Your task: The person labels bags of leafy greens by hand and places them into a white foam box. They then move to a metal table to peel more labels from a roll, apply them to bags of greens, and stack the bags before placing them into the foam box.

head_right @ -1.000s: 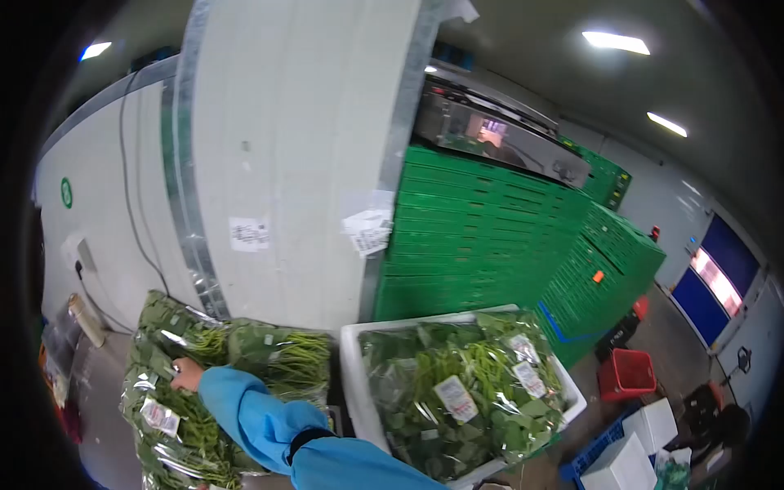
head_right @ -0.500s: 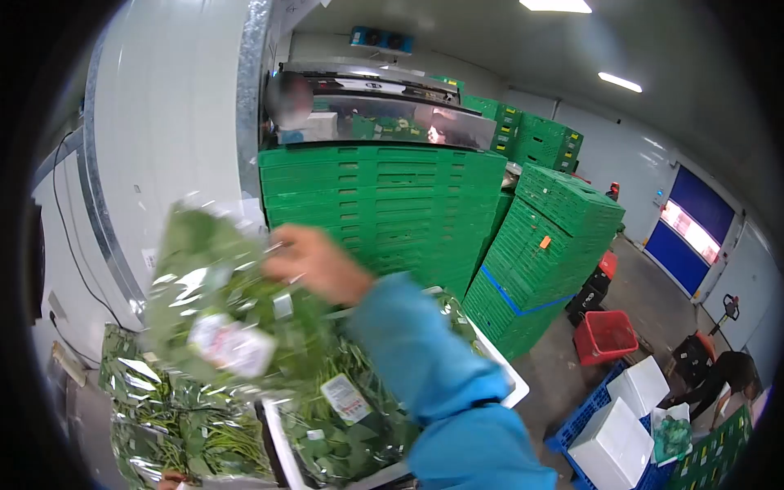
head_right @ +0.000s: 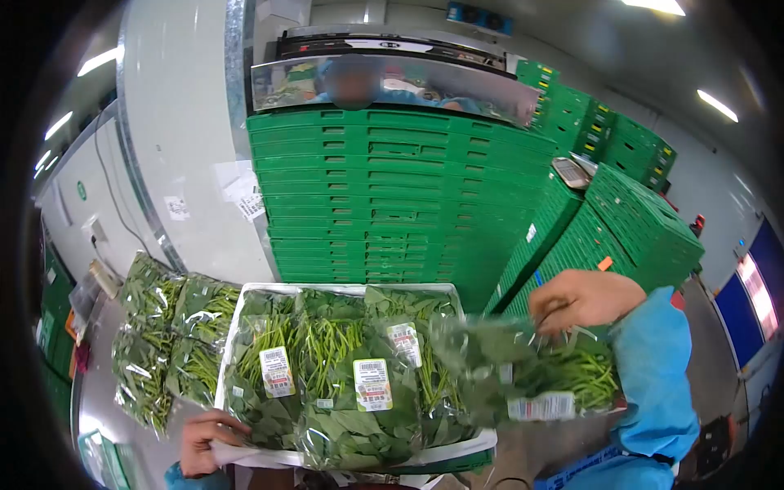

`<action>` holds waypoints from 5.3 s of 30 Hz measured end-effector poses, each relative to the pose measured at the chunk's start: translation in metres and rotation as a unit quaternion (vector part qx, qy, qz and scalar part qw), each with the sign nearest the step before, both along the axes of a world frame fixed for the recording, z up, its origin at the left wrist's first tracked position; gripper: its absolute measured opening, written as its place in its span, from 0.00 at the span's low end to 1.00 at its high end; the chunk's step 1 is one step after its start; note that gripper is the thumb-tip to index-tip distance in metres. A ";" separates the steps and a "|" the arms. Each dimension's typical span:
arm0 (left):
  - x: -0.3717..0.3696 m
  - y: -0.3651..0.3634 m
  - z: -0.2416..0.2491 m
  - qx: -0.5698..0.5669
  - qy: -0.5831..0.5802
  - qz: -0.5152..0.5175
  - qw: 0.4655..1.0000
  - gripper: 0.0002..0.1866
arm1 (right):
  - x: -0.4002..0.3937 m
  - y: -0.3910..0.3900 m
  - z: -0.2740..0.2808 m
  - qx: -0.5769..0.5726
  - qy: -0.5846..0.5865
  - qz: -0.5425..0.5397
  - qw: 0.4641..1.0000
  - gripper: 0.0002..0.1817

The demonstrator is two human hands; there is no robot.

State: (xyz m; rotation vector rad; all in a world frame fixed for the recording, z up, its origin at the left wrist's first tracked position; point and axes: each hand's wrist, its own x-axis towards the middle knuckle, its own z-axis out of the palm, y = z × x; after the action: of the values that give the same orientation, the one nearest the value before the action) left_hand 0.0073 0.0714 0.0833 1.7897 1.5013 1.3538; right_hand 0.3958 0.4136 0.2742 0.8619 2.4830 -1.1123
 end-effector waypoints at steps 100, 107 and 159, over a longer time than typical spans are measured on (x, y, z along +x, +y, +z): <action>-0.026 -0.008 -0.090 -0.187 0.186 0.221 0.939 0.10 | -0.230 -0.132 -0.257 0.123 0.270 0.513 0.806 0.32; -0.035 0.001 -0.098 -0.185 0.192 0.222 0.938 0.12 | -0.231 -0.117 -0.267 0.203 0.246 0.488 0.812 0.28; -0.039 0.026 -0.112 -0.171 -0.064 0.158 0.971 0.04 | -0.105 0.009 -0.312 0.315 0.165 -0.185 0.916 0.42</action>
State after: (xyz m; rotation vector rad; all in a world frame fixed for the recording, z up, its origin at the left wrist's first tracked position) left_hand -0.0317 0.0973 -0.0290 1.2697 1.8720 1.2281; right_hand 0.2912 0.4226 -0.0373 1.4738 3.1202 -0.5620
